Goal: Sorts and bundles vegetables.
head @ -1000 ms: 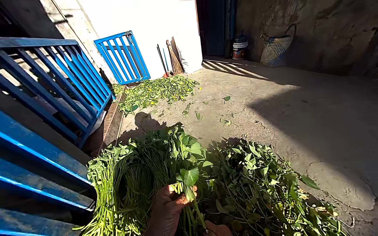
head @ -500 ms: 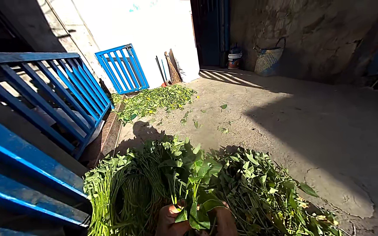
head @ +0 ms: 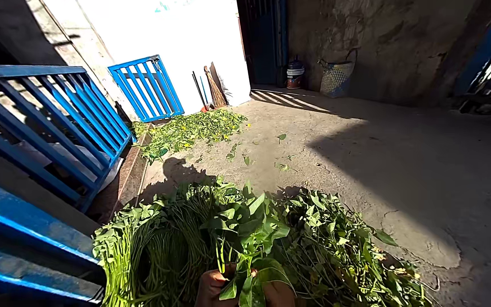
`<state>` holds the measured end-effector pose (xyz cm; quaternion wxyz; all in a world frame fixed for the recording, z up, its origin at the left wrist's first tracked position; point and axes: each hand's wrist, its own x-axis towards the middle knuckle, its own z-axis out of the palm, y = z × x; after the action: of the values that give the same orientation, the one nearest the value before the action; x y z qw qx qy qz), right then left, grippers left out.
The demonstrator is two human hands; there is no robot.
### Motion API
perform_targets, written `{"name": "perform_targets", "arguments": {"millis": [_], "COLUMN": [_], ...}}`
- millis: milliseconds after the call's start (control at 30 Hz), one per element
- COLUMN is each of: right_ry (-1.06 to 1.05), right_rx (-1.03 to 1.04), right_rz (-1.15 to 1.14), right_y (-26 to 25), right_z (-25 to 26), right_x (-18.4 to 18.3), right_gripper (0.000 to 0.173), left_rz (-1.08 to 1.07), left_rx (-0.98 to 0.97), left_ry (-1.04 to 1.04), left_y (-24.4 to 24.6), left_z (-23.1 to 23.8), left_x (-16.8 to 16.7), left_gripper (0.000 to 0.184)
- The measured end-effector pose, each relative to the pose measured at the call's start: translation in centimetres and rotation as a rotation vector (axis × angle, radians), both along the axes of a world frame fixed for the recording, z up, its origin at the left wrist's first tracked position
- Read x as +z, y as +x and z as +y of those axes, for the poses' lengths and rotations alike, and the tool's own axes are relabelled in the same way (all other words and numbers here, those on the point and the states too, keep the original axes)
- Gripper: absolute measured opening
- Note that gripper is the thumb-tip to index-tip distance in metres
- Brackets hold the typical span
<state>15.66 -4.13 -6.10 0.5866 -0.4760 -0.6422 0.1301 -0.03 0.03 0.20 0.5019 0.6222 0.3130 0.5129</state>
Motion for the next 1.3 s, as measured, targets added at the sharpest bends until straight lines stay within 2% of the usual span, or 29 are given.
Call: {"name": "perform_targets", "arguments": {"millis": [100, 167, 233, 300, 333, 367, 433, 467, 500, 567, 633, 700, 733, 767, 833, 900, 967, 1033, 1100, 1200, 1233, 1300], "right_ry": [0.029, 0.083, 0.070, -0.070, -0.218, -0.460, -1.104, -1.269, -1.333, -1.309, -1.252, -1.227, -1.236, -1.252, -1.240, -1.252, -1.259, -1.164, -0.976, -0.671, -0.640, -0.621], "right_rx": [0.050, 0.014, -0.025, -0.036, -0.007, 0.097, 0.576, 0.724, 0.765, 0.618, 0.320, 0.078, 0.021, 0.008, 0.015, -0.050, -0.195, -0.293, -0.309, -0.208, -0.130, 0.034], "right_rz": [-0.017, 0.013, 0.048, -0.010, -0.129, -0.316, -0.674, -0.817, -0.897, -0.855, -0.767, -0.730, -0.757, -0.804, -0.829, -0.698, -0.437, -0.155, 0.178, 0.655, 0.793, 0.931], "right_y": [-0.2, -0.2, 0.3, 1.1, 1.8, 2.6, 4.2, 4.4, 4.4, 5.0, 6.1, 7.7, 8.7, 9.6, 10.9, 11.3, 11.2, 11.2, 10.8, 8.5, 7.6, 5.8], "right_z": [0.5, 0.5, 0.1, -1.2, -2.4, -3.8, -4.8, -4.8, -4.6, -2.7, 0.2, 3.1, 4.2, 5.1, 5.7, 5.7, 5.8, 5.6, 4.9, 3.5, 2.9, 1.8], "right_x": [-1.8, -2.6, -3.0, -4.0, -4.4, -4.1, -2.5, -3.0, -3.8, -5.9, -8.2, -10.5, -11.7, -12.8, -14.4, -14.2, -12.7, -11.0, -9.7, -7.2, -5.9, -3.6], "right_gripper": [0.033, 0.032, 0.031, 0.031, 0.030, 0.031, 0.040, 0.046, 0.049, 0.044, 0.040, 0.053, 0.063, 0.064, 0.044, 0.040, 0.044, 0.045, 0.040, 0.030, 0.026, 0.022], "left_rz": [-0.053, -0.072, -0.086, -0.106, -0.108, -0.110, -0.124, -0.131, -0.127, -0.108, -0.100, -0.132, -0.151, -0.167, -0.173, -0.177, -0.174, -0.183, -0.193, -0.197, -0.195, -0.191], "left_rx": [0.045, 0.170, 0.317, 0.474, 0.568, 0.672, 0.824, 0.858, 0.872, 0.880, 0.871, 0.794, 0.732, 0.675, 0.600, 0.568, 0.561, 0.562, 0.560, 0.551, 0.539, 0.510], "left_ry": [-0.071, -0.121, -0.203, -0.298, -0.336, -0.354, -0.340, -0.321, -0.302, -0.293, -0.347, -0.412, -0.445, -0.475, -0.524, -0.561, -0.586, -0.604, -0.630, -0.677, -0.688, -0.703], "left_y": [-0.4, -0.5, -1.0, -2.4, -3.3, -4.0, -5.2, -5.9, -6.4, -6.2, -4.7, -3.6, -3.3, -2.9, -2.1, -1.5, -1.2, -1.0, -0.8, -0.2, 0.0, 0.4], "left_z": [0.1, 0.3, 1.1, 2.0, 2.3, 2.7, 3.3, 3.5, 3.7, 3.8, 3.2, 3.2, 3.2, 3.3, 3.1, 3.0, 3.1, 3.1, 3.1, 3.1, 3.0, 2.8], "left_x": [-0.4, -0.1, 0.4, 1.2, 1.7, 2.2, 3.2, 3.3, 3.4, 3.8, 4.1, 3.8, 3.3, 2.8, 2.2, 1.9, 1.7, 1.6, 1.4, 1.2, 1.1, 0.8], "left_gripper": [0.018, 0.026, 0.017, 0.010, 0.016, 0.020, 0.023, 0.023, 0.024, 0.025, 0.023, 0.022, 0.022, 0.022, 0.020, 0.019, 0.019, 0.017, 0.017, 0.015, 0.015, 0.015]}}
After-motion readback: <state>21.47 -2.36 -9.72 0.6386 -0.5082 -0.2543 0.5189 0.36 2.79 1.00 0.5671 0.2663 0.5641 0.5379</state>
